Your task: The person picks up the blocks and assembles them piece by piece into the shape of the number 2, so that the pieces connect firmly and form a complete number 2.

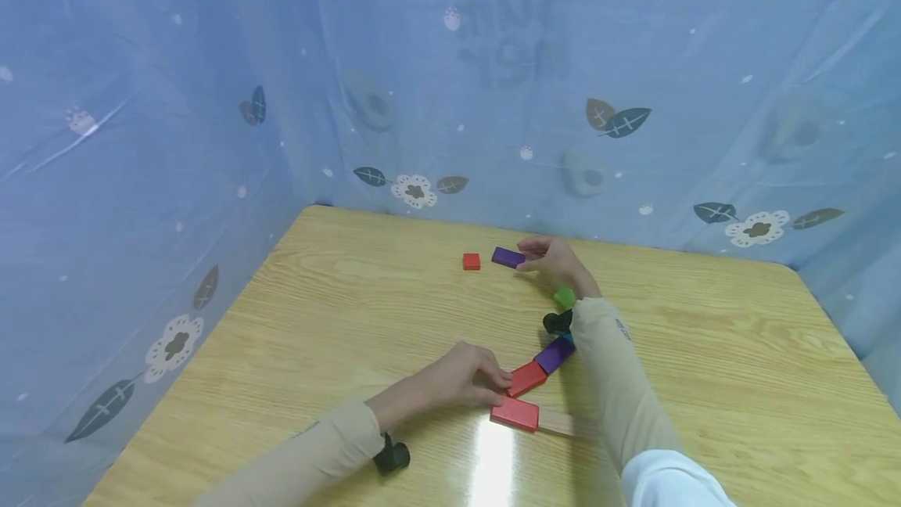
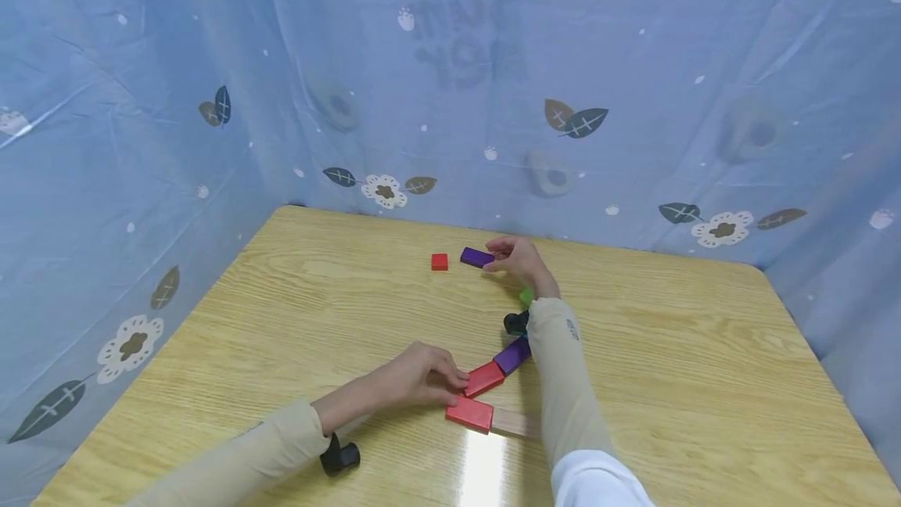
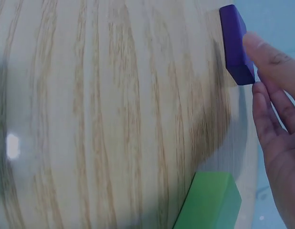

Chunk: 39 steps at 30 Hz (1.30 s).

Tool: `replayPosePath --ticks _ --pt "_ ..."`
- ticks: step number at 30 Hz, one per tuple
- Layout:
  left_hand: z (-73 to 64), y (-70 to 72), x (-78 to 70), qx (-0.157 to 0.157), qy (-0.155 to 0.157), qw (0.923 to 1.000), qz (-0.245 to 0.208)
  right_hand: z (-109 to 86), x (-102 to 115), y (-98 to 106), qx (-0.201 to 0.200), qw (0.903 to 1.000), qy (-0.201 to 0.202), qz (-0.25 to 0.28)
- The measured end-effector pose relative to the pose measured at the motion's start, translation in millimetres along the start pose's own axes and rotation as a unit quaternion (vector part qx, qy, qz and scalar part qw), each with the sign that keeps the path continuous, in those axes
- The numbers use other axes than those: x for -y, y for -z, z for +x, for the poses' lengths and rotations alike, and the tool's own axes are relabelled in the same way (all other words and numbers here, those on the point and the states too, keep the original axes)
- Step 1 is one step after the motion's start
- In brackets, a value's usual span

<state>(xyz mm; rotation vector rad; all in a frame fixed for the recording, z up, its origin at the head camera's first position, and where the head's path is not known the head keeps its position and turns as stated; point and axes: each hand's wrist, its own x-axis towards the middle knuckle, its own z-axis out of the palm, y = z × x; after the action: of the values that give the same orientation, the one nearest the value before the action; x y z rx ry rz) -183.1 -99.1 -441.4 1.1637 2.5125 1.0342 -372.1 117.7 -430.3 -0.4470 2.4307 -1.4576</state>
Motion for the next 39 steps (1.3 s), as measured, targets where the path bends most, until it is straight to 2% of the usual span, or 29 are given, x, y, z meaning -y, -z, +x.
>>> replayPosePath --ticks 10,16,23,29,33,39 --pt "1.8 -5.2 -0.4 -0.003 -0.005 1.0 -0.001 -2.9 -8 2 -0.02 0.9965 -0.004 -0.081" --pt "2.7 -5.0 -1.7 0.003 0.011 0.9999 -0.004 -7.0 -6 11 -0.029 0.9915 -0.002 -0.127" --pt "0.9 -3.7 0.4 -0.004 0.007 1.0 -0.001 -7.7 -1 22 -0.031 0.9919 0.008 -0.123" --pt "-0.1 -3.1 1.4 -0.002 0.023 0.9997 -0.004 -11.6 4 30 -0.025 0.9928 0.015 -0.116" --pt "-0.5 -1.9 0.8 -0.002 0.028 0.9996 -0.007 -13.6 4 32 -0.025 0.9916 0.042 -0.119" --pt "-0.3 -1.6 0.2 -0.003 0.017 0.9997 -0.015 -22.3 7 36 -0.006 0.9856 0.089 -0.144"
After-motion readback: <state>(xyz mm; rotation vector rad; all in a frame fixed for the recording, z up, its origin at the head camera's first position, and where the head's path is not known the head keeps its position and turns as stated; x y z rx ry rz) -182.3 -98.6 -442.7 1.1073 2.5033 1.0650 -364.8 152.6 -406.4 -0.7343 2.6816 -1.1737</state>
